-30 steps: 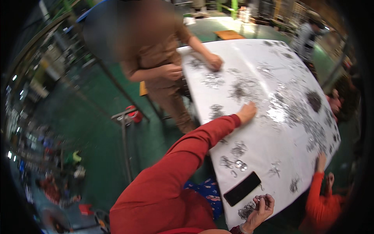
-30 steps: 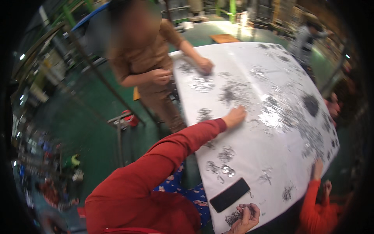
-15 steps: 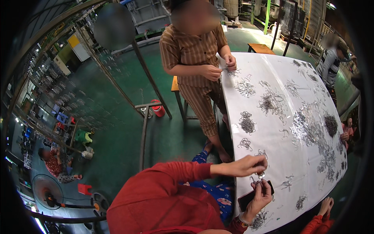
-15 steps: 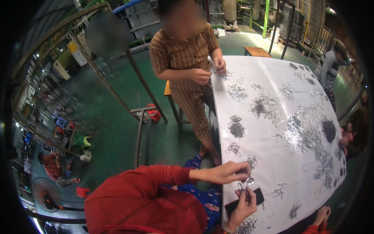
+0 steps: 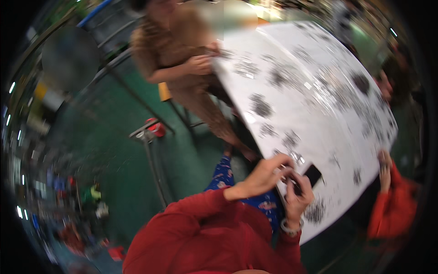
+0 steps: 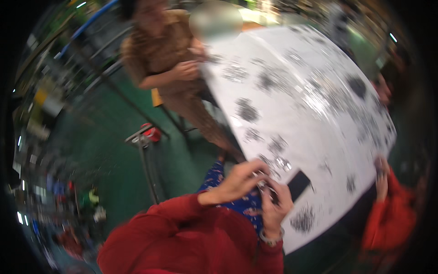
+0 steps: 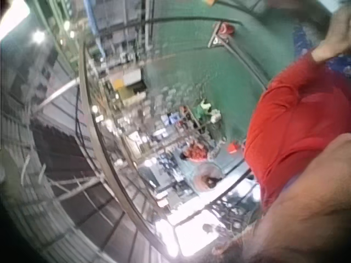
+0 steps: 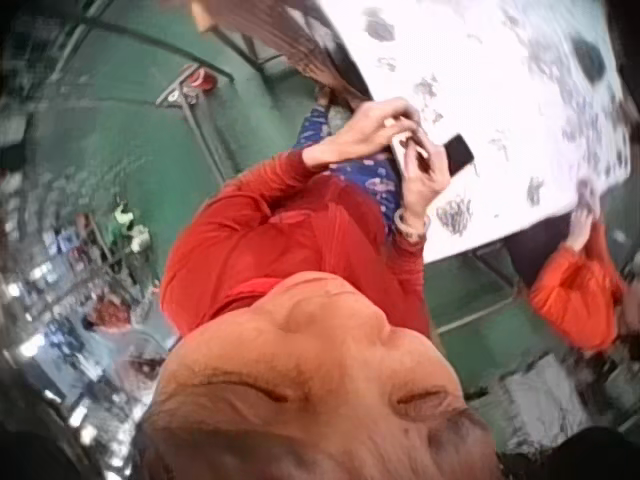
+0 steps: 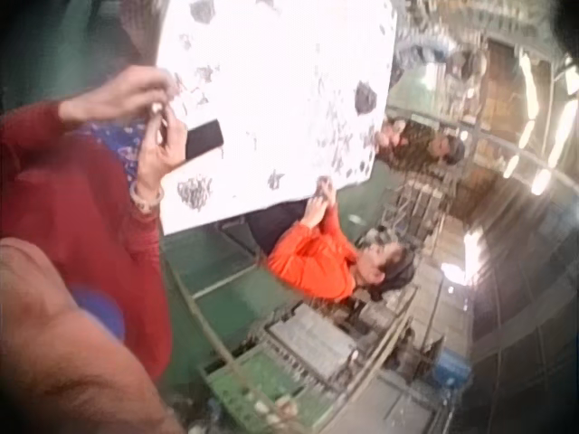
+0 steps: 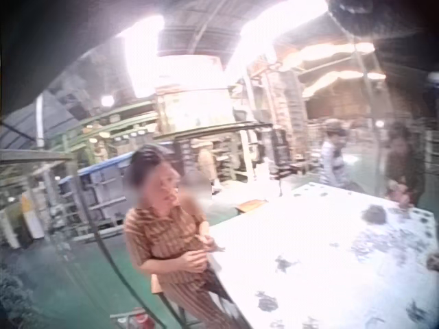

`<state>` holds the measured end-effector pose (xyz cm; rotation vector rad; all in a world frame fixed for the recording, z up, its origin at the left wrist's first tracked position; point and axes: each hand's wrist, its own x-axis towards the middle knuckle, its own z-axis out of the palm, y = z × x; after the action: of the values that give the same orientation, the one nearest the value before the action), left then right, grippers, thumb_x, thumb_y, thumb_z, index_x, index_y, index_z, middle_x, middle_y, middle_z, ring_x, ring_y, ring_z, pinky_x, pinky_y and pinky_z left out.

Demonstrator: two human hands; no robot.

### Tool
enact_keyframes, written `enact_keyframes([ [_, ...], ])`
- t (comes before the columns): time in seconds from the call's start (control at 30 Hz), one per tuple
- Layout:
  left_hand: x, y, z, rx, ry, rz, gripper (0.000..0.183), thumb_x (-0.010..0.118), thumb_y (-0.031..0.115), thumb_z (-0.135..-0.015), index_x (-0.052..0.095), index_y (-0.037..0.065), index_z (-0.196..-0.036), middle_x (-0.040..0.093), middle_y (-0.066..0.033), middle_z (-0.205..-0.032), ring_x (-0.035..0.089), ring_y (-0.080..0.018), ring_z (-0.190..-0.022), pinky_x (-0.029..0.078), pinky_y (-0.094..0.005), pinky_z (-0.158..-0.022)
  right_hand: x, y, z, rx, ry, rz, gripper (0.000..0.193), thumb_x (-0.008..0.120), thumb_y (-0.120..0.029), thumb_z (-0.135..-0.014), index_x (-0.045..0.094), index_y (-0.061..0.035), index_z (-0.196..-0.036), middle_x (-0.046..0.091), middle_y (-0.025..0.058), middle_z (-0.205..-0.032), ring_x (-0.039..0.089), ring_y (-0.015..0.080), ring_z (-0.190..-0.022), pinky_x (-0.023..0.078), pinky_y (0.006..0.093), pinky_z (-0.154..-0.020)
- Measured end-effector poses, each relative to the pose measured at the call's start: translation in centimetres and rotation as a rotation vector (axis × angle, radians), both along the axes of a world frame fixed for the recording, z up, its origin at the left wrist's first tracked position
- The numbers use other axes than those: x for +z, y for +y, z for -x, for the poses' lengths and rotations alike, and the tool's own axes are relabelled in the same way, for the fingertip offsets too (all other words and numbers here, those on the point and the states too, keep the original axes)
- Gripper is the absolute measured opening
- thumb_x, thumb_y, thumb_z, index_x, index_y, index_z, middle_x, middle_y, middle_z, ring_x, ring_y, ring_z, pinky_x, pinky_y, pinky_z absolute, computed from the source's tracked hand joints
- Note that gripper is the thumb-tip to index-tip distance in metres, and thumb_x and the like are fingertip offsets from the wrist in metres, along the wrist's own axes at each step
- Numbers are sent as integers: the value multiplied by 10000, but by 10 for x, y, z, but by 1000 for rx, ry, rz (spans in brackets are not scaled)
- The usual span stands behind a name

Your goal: The person repeatedly picks small wire pieces from a table, bends them by hand, and places them onto a hanging wire rack. Other people at the table perform similar actions. The person occasionally reaches up to adjust the hanging rack.

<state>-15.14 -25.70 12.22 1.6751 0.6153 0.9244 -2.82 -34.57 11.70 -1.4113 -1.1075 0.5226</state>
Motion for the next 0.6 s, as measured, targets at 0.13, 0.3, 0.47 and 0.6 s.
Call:
enact_keyframes([
  [0.13,-11,-10,5,24,-119,195,74,510,16,-975,550,4,-1036,671,-102,-972,630,-146,-887,516,-291,-780,-7,-1,-7,-44,-220,-104,346,686,106,-766,699,-17,-1088,668,126,-853,641,182,-718,511,276,-643],
  [0.3,-31,-10,18,48,-185,289,65,535,4,-972,523,-3,-1036,662,-119,-955,644,-172,-926,498,-291,-868,-29,0,-115,-329,-68,148,251,645,4,-847,694,4,-1093,683,129,-884,680,168,-735,521,270,-635],
  [0.47,-50,-9,46,46,-11,286,73,559,-14,-954,540,-9,-1024,657,-103,-963,640,-174,-936,505,-301,-877,-82,33,-237,-339,-552,190,241,608,32,-801,703,3,-1021,691,162,-922,658,282,-842,520,354,-761],
  [0.6,-64,-13,61,119,-39,307,58,576,-9,-948,593,-22,-1001,683,-80,-966,621,-101,-875,501,-226,-788,-111,50,-263,-51,-907,287,289,606,55,-739,682,-6,-1012,671,160,-896,594,349,-944,493,414,-858],
])
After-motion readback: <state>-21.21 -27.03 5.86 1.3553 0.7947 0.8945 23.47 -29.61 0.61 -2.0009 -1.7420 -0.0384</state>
